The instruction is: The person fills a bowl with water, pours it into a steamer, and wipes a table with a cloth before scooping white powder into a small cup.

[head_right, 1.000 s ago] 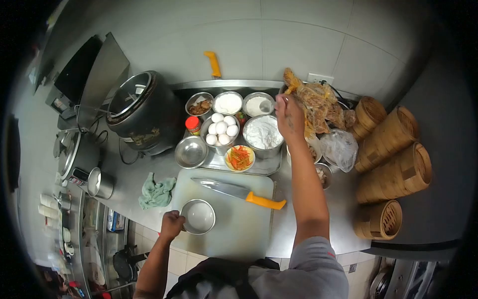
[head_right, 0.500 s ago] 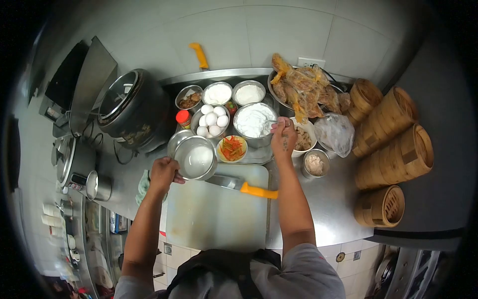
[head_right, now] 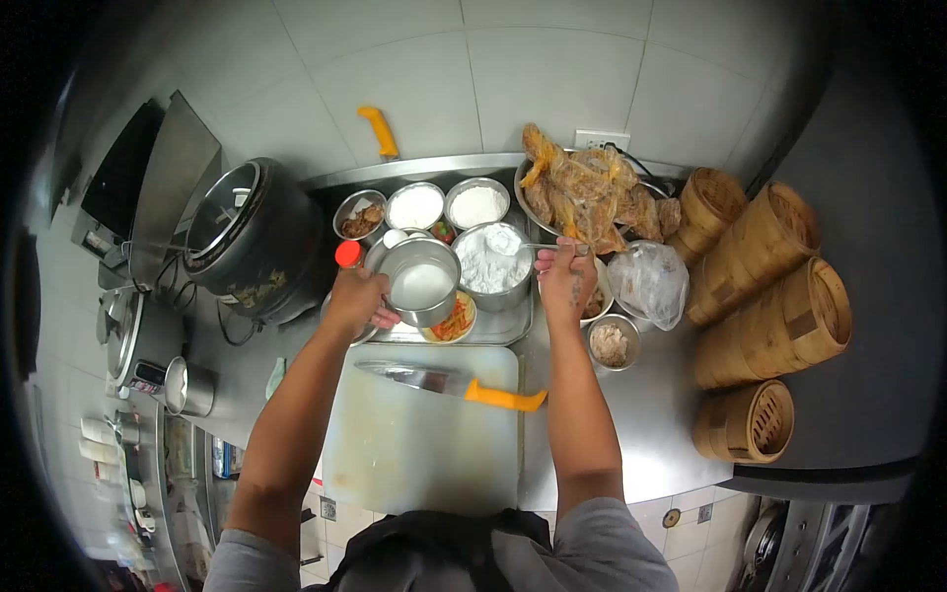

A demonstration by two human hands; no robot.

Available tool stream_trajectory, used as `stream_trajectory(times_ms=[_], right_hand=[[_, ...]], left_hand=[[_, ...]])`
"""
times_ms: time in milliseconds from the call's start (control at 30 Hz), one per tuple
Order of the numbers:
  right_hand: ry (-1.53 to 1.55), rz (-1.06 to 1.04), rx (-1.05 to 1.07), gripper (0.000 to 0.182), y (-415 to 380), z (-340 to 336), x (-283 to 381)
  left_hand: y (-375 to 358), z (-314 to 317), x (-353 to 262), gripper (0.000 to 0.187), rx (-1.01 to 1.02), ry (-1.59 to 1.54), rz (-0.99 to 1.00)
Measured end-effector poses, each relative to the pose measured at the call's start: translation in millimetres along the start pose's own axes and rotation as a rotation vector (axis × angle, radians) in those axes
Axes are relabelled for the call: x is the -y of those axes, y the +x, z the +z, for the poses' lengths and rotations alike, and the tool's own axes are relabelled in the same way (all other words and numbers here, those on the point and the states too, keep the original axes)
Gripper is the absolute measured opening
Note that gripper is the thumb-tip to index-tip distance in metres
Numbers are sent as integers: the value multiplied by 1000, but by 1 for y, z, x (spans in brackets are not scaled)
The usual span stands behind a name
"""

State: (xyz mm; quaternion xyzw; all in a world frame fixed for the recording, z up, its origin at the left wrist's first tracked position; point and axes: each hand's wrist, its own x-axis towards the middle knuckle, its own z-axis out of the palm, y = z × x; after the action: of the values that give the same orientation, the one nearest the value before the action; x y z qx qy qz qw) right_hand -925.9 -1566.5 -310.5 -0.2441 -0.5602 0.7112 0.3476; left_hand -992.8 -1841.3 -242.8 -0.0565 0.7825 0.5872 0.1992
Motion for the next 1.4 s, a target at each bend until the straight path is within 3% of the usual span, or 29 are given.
stream_trajectory(times_ms=[267,433,567,633,700,767,800,833,900,1200,1400], right_hand=[[47,-85,111,26,-10,22,63],[85,-69,248,25,-43,35,63],[-90,-280,379,20,-76,31,50],[-454,-1045,601,15,-79,23,54],[-480,-1031,660,20,-82,18,54],[-419,-1063,530,18,-79,12,52],[-385,-900,463,17,-75,9,45],[-388,-897,460,17,-71,6,40],[-72,-436,241,21,-62,4,30],[-278,-247,200,27,-41,-18,-24],[-170,-156,204,27,-36,-13,-48]], left_hand=[[14,22,-17,21,-22,35,47],[13,27,-18,20,-36,-30,56],[11,23,-13,21,6,-37,34],[10,20,-10,21,-3,-45,27],[11,18,-6,22,6,-49,25],[14,17,0,22,-2,-68,30],[13,17,1,22,-8,-85,38],[12,16,1,22,-3,-83,36],[8,12,5,21,-70,-88,45],[3,-14,25,21,-83,-58,-32],[2,-13,30,20,-94,-51,-52]])
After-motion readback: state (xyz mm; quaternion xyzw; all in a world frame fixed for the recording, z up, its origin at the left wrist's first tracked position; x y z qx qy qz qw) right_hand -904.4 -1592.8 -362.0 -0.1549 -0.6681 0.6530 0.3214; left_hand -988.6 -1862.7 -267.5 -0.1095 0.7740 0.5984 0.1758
